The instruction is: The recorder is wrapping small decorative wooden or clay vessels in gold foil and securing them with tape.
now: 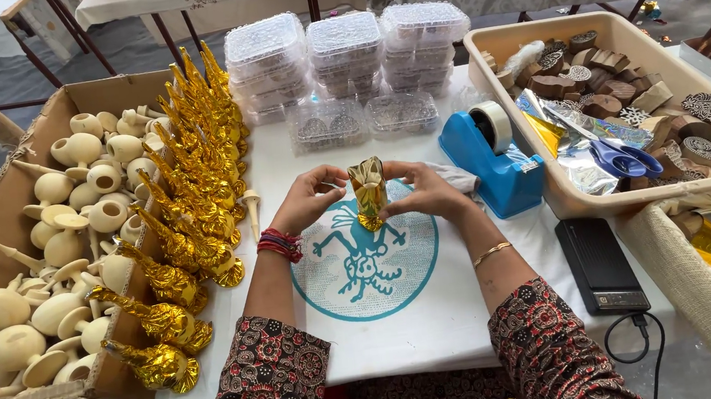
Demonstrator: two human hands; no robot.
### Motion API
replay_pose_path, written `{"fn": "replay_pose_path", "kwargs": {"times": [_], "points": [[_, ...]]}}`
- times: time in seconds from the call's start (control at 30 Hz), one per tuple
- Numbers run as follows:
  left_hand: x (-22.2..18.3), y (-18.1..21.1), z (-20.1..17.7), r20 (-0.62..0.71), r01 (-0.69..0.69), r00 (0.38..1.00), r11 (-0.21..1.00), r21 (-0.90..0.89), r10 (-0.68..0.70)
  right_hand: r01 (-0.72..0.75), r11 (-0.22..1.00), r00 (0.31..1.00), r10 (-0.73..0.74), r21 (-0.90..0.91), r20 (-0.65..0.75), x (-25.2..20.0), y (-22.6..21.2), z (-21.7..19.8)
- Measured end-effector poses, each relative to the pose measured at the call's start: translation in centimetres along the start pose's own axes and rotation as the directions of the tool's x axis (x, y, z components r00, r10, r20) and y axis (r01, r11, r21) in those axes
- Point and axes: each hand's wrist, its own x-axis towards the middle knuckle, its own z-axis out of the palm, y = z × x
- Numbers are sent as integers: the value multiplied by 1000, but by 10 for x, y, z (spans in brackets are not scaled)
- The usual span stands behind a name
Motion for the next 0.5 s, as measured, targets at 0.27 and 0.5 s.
{"fn": "replay_pose_path", "kwargs": {"times": [0.27, 0.5], "points": [[-5, 27, 17, 10, -59, 998, 988, -141, 61, 25, 969, 999, -18, 245, -30, 1, 10, -6], [-7, 35, 29, -45, -82, 996, 992, -95, 78, 28, 961, 999, -17, 274, -45, 3, 11, 5]]}}
